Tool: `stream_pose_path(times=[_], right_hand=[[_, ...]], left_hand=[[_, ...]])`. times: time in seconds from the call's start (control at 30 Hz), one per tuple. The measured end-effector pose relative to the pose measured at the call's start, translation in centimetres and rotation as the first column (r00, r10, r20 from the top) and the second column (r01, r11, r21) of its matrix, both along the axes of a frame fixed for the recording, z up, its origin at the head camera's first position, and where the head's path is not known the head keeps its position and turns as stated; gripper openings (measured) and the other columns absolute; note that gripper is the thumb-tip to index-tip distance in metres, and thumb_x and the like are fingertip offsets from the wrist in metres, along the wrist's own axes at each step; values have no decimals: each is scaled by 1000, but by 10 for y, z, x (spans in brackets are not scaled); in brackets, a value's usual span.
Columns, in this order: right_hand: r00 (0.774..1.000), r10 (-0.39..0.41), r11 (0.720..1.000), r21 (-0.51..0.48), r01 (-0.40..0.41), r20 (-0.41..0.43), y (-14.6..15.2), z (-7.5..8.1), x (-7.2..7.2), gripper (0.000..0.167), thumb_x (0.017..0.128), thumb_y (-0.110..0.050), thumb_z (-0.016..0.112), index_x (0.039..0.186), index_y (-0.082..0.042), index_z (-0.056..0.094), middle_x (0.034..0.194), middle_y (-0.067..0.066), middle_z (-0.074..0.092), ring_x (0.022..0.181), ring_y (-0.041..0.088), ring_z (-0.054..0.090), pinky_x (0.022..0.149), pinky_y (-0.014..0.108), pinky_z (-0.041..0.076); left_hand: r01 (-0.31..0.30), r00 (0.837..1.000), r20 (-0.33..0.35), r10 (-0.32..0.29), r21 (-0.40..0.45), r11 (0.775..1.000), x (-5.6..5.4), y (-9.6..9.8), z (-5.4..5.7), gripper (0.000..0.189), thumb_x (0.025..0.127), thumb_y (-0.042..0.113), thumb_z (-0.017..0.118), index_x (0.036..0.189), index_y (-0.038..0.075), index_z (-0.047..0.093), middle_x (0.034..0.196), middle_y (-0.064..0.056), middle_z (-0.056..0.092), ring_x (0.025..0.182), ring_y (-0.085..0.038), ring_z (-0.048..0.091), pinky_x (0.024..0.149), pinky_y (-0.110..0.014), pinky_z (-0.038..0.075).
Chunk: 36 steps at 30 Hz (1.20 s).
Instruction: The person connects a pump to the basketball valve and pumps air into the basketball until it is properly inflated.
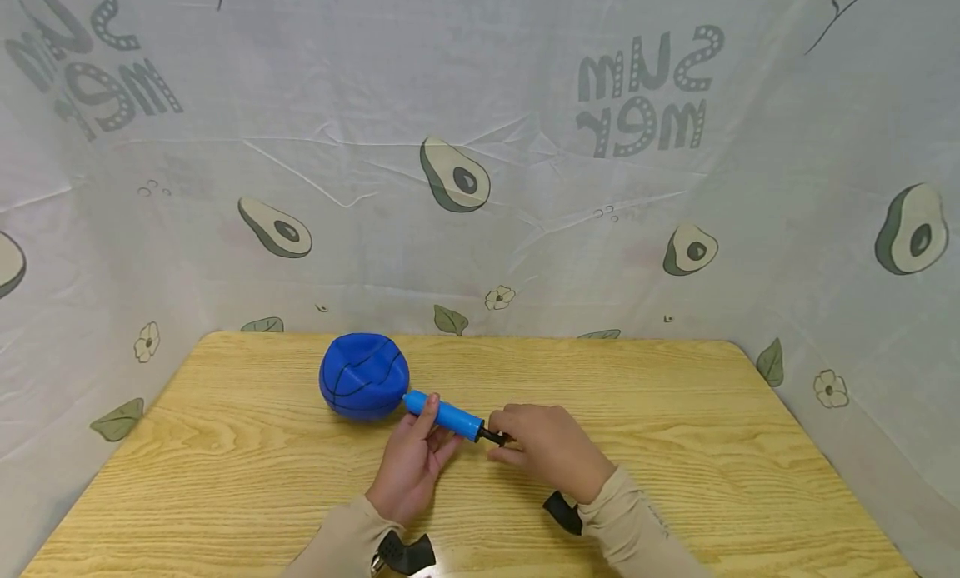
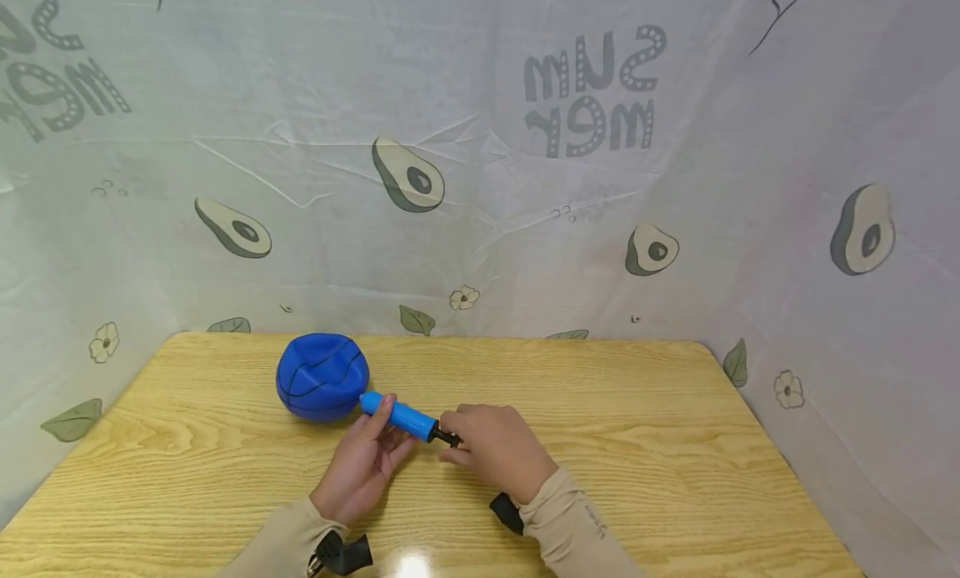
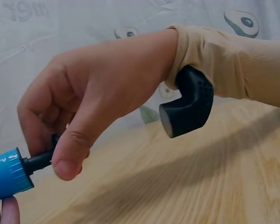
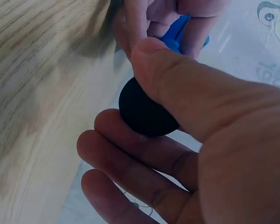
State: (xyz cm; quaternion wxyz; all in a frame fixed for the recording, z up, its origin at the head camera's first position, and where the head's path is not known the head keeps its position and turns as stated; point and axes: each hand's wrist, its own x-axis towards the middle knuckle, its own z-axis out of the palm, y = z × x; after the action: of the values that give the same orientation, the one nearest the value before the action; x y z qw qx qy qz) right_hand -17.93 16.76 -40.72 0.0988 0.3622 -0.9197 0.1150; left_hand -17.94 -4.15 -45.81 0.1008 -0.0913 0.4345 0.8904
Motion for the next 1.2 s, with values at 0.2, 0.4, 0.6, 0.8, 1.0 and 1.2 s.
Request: stream_pose_path(times=[0.2, 0.4, 0.6, 0.8, 1.0, 1.2], right_hand=[[999, -21, 999, -41, 22, 35, 0, 1, 0, 23, 88, -35, 84, 92, -19, 68, 81, -7, 65, 64, -3, 49, 54, 17, 43], [999, -19, 999, -43, 21, 48, 1, 3, 0, 22, 91, -33, 82, 89, -21, 64, 78, -12, 60, 63, -3, 48, 52, 17, 42], [997, -57, 998, -26, 58, 42, 2, 6, 0, 20, 93, -31, 80, 91, -20, 64, 82, -11, 62, 65, -1, 51, 54, 19, 45], [993, -110, 994, -22, 111, 40, 7, 10, 1, 17, 95, -28, 78, 93, -21, 63, 85, -10, 63, 69, 2, 56, 56, 22, 48], [991, -134, 990, -31, 135, 19, 14, 13, 0, 12, 96, -24, 77, 98, -19, 66, 88, -8, 65, 74, 8, 63, 58, 24, 52], [987, -162, 987, -6, 162, -1, 16, 13, -2, 14, 97, -23, 76, 105, -16, 67, 92, -6, 64, 77, 10, 66, 58, 24, 52]], left_hand=[[46, 998, -37, -46, 2, 999, 1, -3, 2, 42, 110, 36, 51, 134, 6, 36, 115, -5, 50, 107, -13, 60, 99, -33, 58], [38, 998, -58, -38, 1, 999, 0, -7, 5, 55, 111, 37, 49, 151, 6, 28, 118, -4, 47, 109, -14, 57, 98, -33, 58], [-4, 995, -95, 3, -11, 1000, -5, -14, 8, 60, 110, 39, 49, 153, 5, 27, 118, -3, 49, 108, -11, 59, 99, -32, 58], [-59, 991, -121, 60, 13, 998, -13, -26, 10, 39, 111, 38, 47, 137, 10, 36, 113, 0, 50, 108, -10, 61, 100, -32, 57], [-114, 984, -137, 116, 22, 993, -21, -38, 12, 47, 111, 39, 44, 148, 12, 31, 120, -1, 45, 111, -11, 57, 102, -33, 56], [-134, 981, -143, 135, 14, 991, -25, -44, 12, 56, 111, 38, 43, 155, 9, 25, 122, -2, 43, 112, -10, 57, 102, -32, 56]])
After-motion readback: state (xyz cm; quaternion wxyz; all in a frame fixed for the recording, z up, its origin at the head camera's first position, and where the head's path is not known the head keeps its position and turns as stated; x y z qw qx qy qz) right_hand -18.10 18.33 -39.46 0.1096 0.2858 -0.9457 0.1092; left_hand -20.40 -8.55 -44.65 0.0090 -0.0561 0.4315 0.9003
